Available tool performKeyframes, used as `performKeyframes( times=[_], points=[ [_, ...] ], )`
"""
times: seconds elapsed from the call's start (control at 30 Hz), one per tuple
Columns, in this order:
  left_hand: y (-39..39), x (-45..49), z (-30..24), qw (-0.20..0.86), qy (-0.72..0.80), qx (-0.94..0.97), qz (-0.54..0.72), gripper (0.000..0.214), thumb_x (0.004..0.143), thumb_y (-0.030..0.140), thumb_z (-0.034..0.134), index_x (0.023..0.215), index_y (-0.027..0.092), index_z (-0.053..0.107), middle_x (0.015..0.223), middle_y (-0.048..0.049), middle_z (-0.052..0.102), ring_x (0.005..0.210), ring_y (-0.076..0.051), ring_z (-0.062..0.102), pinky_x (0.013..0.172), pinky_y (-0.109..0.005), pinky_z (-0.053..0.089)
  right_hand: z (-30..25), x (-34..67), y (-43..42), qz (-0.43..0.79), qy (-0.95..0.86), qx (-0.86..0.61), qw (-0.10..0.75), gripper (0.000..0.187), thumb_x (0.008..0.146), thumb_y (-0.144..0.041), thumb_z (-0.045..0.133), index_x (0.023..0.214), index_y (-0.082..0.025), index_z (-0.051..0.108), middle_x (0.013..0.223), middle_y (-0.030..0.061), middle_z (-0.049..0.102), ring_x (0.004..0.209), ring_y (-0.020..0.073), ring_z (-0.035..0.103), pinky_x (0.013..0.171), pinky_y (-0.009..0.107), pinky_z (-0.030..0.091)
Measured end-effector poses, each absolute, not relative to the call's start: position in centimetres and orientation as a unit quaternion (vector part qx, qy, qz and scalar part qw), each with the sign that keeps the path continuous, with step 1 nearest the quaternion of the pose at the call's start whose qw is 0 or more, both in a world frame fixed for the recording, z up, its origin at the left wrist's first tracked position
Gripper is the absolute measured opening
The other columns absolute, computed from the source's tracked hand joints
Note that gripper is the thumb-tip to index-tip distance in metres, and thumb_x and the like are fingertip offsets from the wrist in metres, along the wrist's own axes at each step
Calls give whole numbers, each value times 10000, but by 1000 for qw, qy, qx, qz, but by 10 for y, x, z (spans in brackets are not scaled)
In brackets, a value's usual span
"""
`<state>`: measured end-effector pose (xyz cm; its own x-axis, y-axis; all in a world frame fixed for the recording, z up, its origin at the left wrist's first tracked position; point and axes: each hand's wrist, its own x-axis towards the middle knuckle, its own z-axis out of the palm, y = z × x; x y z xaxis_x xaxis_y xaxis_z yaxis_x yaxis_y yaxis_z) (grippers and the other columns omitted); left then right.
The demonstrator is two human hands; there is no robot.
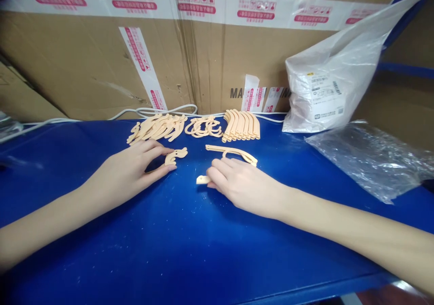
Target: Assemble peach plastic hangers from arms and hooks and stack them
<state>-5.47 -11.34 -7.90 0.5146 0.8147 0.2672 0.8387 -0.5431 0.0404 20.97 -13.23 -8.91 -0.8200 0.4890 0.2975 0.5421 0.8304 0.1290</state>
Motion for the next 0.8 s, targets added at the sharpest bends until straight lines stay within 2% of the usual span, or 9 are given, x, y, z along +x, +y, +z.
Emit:
performKeyframes(
  times=[0.13,0.3,0.53,0.8],
  points=[
    [-115,-54,-78,-11,-486,-861,-148,297,953,432,423,951,199,608,936,-40,620,833,-192,607,677,-299,453,-88,208,-138,-126,-958,-215,143,298,1028,-286,313,936,-139,556,733,14,596,595,127,549,578,278,402],
    [-120,-51,-76,-31,-476,-866,-147,197,938,320,434,842,191,548,788,1,557,664,-135,538,573,-252,389,-89,210,-140,-179,-960,-194,96,272,1029,-294,317,1050,-161,553,643,-34,551,462,106,466,456,279,283],
    [-122,-50,-73,-59,-474,-866,-148,162,904,267,458,759,194,455,735,31,487,594,-106,473,540,-235,337,-89,211,-137,-160,-959,-220,75,300,1011,-287,315,1075,-165,581,667,-14,580,471,111,493,440,284,252],
    [-127,-46,-72,-73,-414,-900,-119,77,865,215,451,791,199,461,726,34,499,592,-116,476,540,-239,322,-89,212,-138,-164,-949,-259,75,302,996,-283,352,1170,-175,572,751,6,630,453,100,511,414,272,213]
  ],
)
